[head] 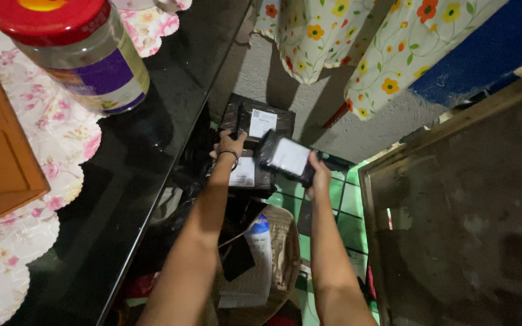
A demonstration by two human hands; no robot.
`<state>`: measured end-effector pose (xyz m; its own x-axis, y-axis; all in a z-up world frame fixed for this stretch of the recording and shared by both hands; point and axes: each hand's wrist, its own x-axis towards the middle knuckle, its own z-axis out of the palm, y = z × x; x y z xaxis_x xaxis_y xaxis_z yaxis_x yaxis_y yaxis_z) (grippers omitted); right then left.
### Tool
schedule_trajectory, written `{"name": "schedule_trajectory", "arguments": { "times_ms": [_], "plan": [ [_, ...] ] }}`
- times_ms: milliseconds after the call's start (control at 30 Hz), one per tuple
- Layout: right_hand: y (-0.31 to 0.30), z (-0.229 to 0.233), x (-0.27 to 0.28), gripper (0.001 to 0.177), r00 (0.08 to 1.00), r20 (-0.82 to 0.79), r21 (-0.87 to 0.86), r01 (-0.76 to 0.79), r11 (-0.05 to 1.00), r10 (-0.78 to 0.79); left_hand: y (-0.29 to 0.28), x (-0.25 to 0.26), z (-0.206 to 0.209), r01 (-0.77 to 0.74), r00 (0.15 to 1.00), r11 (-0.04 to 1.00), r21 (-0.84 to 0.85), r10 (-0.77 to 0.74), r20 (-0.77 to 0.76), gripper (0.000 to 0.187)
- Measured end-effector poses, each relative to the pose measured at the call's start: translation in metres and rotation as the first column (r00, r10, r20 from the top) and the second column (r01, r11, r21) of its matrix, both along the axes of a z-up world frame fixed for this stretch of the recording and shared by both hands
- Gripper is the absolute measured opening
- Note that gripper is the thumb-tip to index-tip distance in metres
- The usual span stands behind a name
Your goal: The person gathers personal items from a table, including a pouch, a wallet, a notebook, keys and a face mask, and folds the mask. They then open a handbag, place the gathered items inside, and pack several black wrapped packages from the floor into the bag.
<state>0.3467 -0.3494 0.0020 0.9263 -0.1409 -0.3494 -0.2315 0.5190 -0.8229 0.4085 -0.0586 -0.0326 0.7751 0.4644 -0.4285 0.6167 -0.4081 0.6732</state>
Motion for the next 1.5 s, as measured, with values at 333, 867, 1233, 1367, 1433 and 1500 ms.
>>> {"name": "schedule_trajectory", "arguments": {
  "times_ms": [333, 867, 1233, 1367, 1433, 1500],
  "plan": [
    [0.047, 0.005, 0.047, 0.052, 0.985, -0.033, 0.035, -0.17, 0.985, 0.171, 0.009, -0.03, -0.026, 0.115, 0.924, 0.99, 0.08, -0.136, 0.357, 0.054],
    [0.034, -0.01, 0.021, 0.044, 0.961, -0.11, 0.236, -0.221, 0.946, 0.252, 0.026, -0.075, 0.025, 0.539, 0.733, 0.837, 0.097, -0.523, 0.435, 0.104],
    [0.02, 0.008, -0.04, 0.048, 0.974, -0.086, 0.319, -0.174, 0.932, 0.211, 0.04, -0.122, 0.06, 0.63, 0.691, 0.684, 0.367, -0.71, 0.137, 0.127],
    [0.06, 0.031, -0.054, 0.068, 0.954, -0.113, -0.093, -0.29, 0.953, 0.279, 0.048, -0.124, 0.025, 0.48, 0.795, 0.822, 0.307, -0.556, 0.243, 0.136],
    [0.077, 0.04, -0.051, 0.084, 0.946, -0.179, -0.232, -0.307, 0.923, 0.27, 0.053, -0.129, 0.017, 0.424, 0.83, 0.881, 0.211, -0.471, 0.299, 0.135],
    [0.086, 0.044, -0.045, 0.091, 0.917, -0.123, -0.374, -0.397, 0.838, 0.38, 0.06, -0.135, 0.014, 0.38, 0.797, 0.921, 0.085, -0.373, 0.475, 0.131]
  ]
}}
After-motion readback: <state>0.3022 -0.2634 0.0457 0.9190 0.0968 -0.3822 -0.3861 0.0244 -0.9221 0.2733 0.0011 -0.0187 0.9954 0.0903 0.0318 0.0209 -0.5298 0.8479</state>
